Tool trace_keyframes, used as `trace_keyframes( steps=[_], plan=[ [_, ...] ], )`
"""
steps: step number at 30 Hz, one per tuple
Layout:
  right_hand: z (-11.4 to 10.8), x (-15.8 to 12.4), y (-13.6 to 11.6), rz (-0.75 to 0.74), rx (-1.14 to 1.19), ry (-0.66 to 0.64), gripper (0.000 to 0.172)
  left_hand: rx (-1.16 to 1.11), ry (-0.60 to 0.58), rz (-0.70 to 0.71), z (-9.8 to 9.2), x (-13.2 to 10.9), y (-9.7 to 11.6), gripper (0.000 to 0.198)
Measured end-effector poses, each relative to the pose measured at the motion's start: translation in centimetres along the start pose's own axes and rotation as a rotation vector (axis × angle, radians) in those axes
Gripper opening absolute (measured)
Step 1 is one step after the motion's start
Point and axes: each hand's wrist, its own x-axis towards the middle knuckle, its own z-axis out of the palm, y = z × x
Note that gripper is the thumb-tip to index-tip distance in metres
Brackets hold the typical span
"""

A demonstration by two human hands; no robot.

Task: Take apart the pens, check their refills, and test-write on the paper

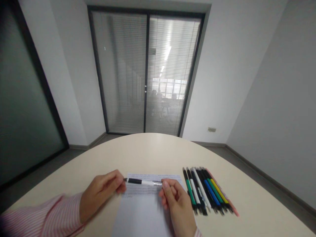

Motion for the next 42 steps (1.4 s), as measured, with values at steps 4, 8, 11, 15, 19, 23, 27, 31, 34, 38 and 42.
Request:
trace_keyframes(
  steps=[4,8,11,15,19,23,27,31,34,38,42],
  plan=[
    [0.0,0.0,0.0,-0.01,0.004,0.002,0.049,-0.088,-0.014,-0.016,0.0,0.0,0.2,0.018],
    [0.2,0.1,0.1,-0.004,0.006,0.01,0.047,-0.231,0.05,-0.084,0.0,0.3,0.0,0.012],
    [0.1,0.0,0.2,-0.004,0.013,0.009,0.045,-0.412,0.106,-0.106,0.0,0.7,-0.1,0.015],
    [-0.1,0.0,0.3,-0.004,0.008,0.001,0.047,-0.483,0.115,-0.121,-0.2,0.9,0.2,0.018],
    [-0.1,0.1,0.3,-0.009,0.005,-0.001,0.048,-0.52,0.09,-0.132,-0.4,0.8,0.5,0.021],
    [0.0,0.0,0.2,0.001,0.019,0.017,0.048,-0.571,0.051,-0.158,-0.5,0.6,0.4,0.024],
    [0.0,-0.2,0.0,0.016,0.045,0.027,0.049,-0.504,0.06,-0.206,-0.7,0.4,0.7,0.023],
    [0.1,-0.2,-0.1,0.012,0.097,0.051,0.047,-0.279,0.158,-0.134,-1.0,0.6,0.8,0.016],
    [0.1,0.0,-0.1,0.019,0.139,0.066,0.048,-0.028,0.142,-0.052,-0.7,0.6,0.3,0.009],
    [0.0,0.0,0.0,0.026,0.153,0.057,0.046,0.154,0.027,-0.015,0.4,-0.1,-0.5,0.008],
    [0.0,-0.1,0.0,0.037,0.16,0.048,0.045,0.358,-0.048,0.091,1.1,-0.8,-0.6,0.018]
  ],
)
